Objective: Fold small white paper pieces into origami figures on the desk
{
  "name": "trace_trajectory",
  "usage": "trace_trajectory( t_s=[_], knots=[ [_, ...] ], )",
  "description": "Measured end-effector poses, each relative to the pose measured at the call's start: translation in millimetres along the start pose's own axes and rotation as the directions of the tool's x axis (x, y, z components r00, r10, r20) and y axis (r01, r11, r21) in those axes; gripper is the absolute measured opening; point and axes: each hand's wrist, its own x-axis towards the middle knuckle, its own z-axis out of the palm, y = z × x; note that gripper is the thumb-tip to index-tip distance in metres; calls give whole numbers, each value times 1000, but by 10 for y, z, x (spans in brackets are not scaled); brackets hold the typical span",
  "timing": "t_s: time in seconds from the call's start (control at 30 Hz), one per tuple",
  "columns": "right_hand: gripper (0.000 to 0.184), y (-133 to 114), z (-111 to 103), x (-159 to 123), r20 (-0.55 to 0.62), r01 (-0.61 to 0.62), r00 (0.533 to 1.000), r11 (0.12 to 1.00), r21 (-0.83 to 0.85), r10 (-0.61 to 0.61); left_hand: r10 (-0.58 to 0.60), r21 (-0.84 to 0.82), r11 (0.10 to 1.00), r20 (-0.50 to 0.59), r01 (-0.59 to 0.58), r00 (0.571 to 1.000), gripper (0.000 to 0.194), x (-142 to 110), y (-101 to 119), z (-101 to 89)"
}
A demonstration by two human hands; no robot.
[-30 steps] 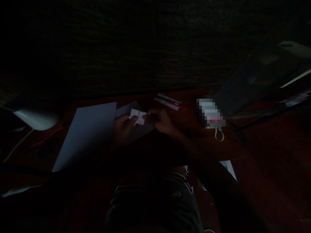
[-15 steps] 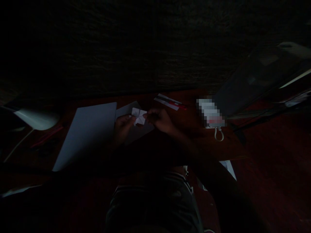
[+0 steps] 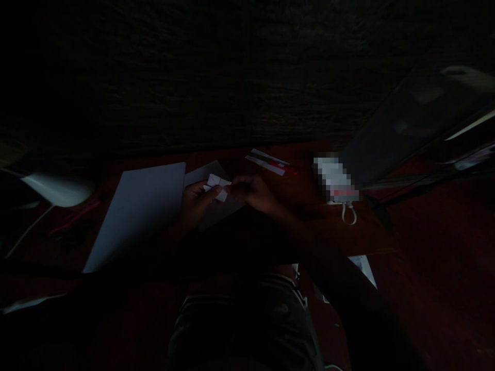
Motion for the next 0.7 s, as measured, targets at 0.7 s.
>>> trace_trajectory(
  t_s=[0.7],
  knots=[
    [13, 66, -145, -9, 30, 453, 879, 812, -368, -476, -68, 82, 994, 11, 67, 998, 31, 13, 47, -32]
  ],
)
